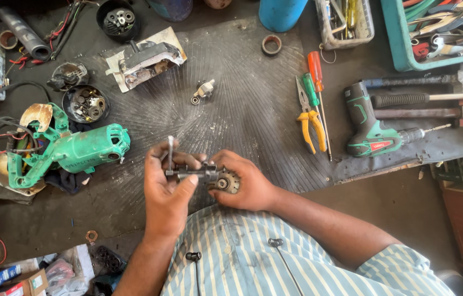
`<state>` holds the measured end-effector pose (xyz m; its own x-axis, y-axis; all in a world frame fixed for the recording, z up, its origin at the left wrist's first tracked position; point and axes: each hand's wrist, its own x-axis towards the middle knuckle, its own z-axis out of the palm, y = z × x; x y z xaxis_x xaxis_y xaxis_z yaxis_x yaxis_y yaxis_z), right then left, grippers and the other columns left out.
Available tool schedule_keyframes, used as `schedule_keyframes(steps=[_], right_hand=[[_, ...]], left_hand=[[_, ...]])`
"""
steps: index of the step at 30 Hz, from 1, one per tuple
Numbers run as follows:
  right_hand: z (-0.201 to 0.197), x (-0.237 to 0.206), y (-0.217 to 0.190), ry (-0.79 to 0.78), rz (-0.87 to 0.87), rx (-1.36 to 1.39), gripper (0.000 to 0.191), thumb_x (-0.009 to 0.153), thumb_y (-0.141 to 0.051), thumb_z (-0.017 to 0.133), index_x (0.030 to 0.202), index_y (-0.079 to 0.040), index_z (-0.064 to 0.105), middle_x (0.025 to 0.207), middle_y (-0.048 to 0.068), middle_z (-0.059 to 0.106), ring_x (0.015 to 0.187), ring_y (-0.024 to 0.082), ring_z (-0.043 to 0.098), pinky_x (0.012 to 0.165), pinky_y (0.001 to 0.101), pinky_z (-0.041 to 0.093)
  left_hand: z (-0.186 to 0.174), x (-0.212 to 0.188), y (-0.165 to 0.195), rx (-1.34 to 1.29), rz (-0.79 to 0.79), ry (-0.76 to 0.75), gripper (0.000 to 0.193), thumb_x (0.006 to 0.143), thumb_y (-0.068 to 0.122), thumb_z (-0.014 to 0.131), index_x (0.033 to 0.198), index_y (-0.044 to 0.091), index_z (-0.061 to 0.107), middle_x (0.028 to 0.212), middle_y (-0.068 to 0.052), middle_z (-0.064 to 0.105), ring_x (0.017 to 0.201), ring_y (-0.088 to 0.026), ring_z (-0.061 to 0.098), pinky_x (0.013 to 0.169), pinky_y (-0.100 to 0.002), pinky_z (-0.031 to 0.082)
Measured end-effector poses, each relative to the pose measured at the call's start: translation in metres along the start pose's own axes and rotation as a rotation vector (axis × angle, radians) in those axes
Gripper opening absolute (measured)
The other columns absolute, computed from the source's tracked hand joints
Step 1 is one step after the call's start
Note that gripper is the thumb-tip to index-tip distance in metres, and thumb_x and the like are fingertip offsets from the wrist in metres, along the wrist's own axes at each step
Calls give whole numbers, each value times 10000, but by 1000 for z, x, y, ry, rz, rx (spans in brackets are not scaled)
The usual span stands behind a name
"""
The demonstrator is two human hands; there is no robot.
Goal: The person disassembles a green power tool at a workbench, separating its motor armature from the housing and removing bearings. They use a puller tool, tap components with a hammer, and press parts using a bench press and vise to rework the tool's motor assembly.
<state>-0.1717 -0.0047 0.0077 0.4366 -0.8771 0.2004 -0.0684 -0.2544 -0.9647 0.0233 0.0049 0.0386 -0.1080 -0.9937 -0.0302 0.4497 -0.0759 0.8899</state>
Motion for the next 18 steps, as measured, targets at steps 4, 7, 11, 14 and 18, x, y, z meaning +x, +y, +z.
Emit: schedule_keyframes(steps=[4,7,11,14,18], right_hand=[[1,-1,-1,-25,78,-9,390,763,-97,817,1089,-37,612,1134,120,634,1053,266,690,880,372,564],[-1,-3,-2,-29,43,-15,468,762,-101,822,1171,-31,605,1182,123,638,1116,286,688,932,384,565],[-3,-4,-6,-54,34,-70,530,750,-130,855,1203,-43,593,1200,127,622,1140,312,670,960,401,553],[-4,-4,-9,-71,23,-61,574,753,-145,867,1247,-46,592,1223,131,614,1179,328,653,994,414,540],[-6,-6,-11,-91,26,-48,660,736,-143,864,1323,-35,585,1239,132,608,1196,332,644,1019,425,528]], left_hand=[[7,-7,5,162,-41,-91,560,871,-136,535,1360,66,350,1126,-102,537,1232,-227,560,1128,-451,464],[10,-11,10,181,-43,-147,550,849,-166,460,1335,68,348,1127,-116,518,1259,-227,552,1234,-441,396],[14,-13,15,129,-91,-169,571,791,-171,413,1306,67,345,1135,-134,513,1240,-217,541,1175,-440,427],[17,-15,18,215,-139,-176,594,762,-169,407,1302,70,342,1172,-144,515,1216,-217,537,1111,-430,438],[21,-18,21,257,-48,-312,560,795,-173,400,1298,68,343,1274,-173,543,1331,-249,536,1205,-436,417]])
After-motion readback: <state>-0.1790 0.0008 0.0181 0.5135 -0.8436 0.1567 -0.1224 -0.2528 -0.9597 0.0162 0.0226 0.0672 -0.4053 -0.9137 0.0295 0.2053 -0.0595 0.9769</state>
